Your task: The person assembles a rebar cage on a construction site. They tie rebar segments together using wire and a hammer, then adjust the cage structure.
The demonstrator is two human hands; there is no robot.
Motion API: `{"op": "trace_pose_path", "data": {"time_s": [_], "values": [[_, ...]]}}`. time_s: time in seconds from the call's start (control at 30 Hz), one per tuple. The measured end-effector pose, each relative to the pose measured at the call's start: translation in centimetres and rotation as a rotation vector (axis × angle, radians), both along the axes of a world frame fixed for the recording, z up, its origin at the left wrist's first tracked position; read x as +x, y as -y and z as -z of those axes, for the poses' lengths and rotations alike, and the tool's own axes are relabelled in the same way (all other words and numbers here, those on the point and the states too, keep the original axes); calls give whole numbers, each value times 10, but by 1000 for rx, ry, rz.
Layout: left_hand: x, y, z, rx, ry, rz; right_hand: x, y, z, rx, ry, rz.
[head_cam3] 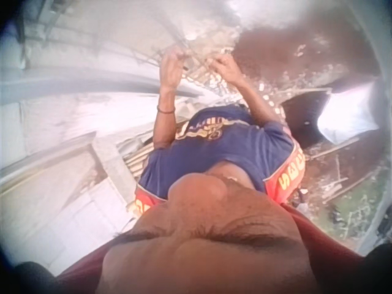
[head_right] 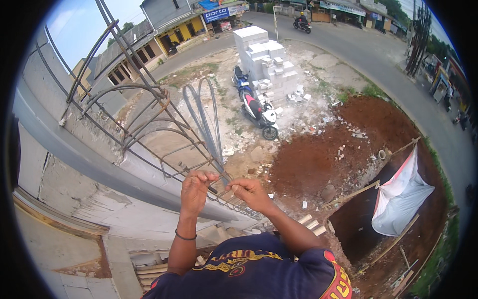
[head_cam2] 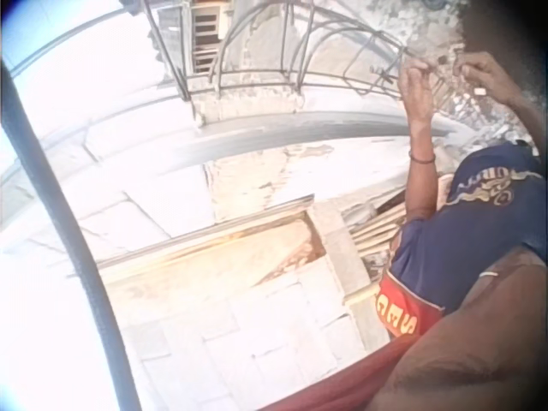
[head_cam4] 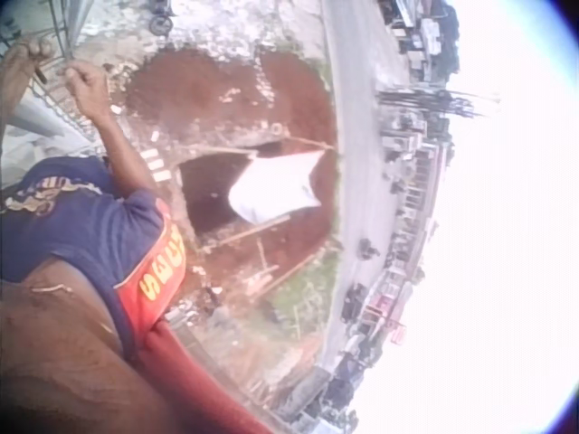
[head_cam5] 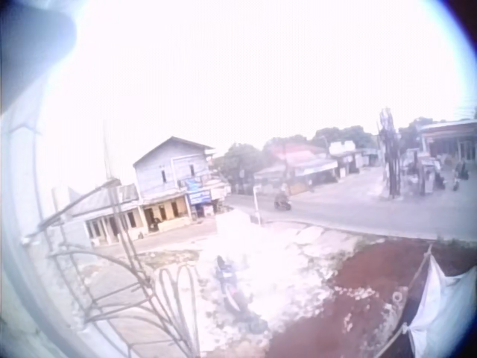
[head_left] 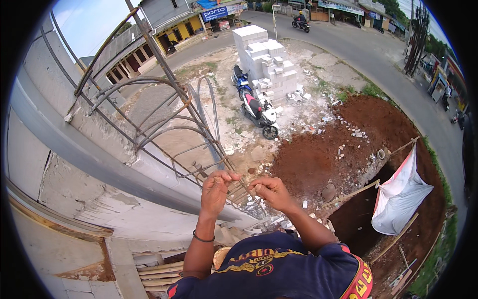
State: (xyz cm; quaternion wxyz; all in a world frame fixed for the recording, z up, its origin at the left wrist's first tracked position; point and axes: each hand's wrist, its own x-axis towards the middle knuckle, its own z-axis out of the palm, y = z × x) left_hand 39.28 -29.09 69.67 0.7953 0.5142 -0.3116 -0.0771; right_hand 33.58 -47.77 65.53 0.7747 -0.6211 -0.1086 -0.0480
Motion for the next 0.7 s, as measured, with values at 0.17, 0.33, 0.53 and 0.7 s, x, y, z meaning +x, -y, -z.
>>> {"op": "trace_pose_path", "data": {"time_s": [0.17, 0.33, 0.53, 0.7], "values": [[-2, 1, -15, 489, 640, -173, 20, 4, -4, -353, 59, -128], [2, -4, -23, 166, 266, -173, 26, 19, -14, -17, 295, -272], [-8, -8, -30, 389, 532, -69, 42, -1, -7, -189, 120, -341], [1, -26, -41, 352, 493, -32, 48, 4, 14, 57, -71, -483]]}}
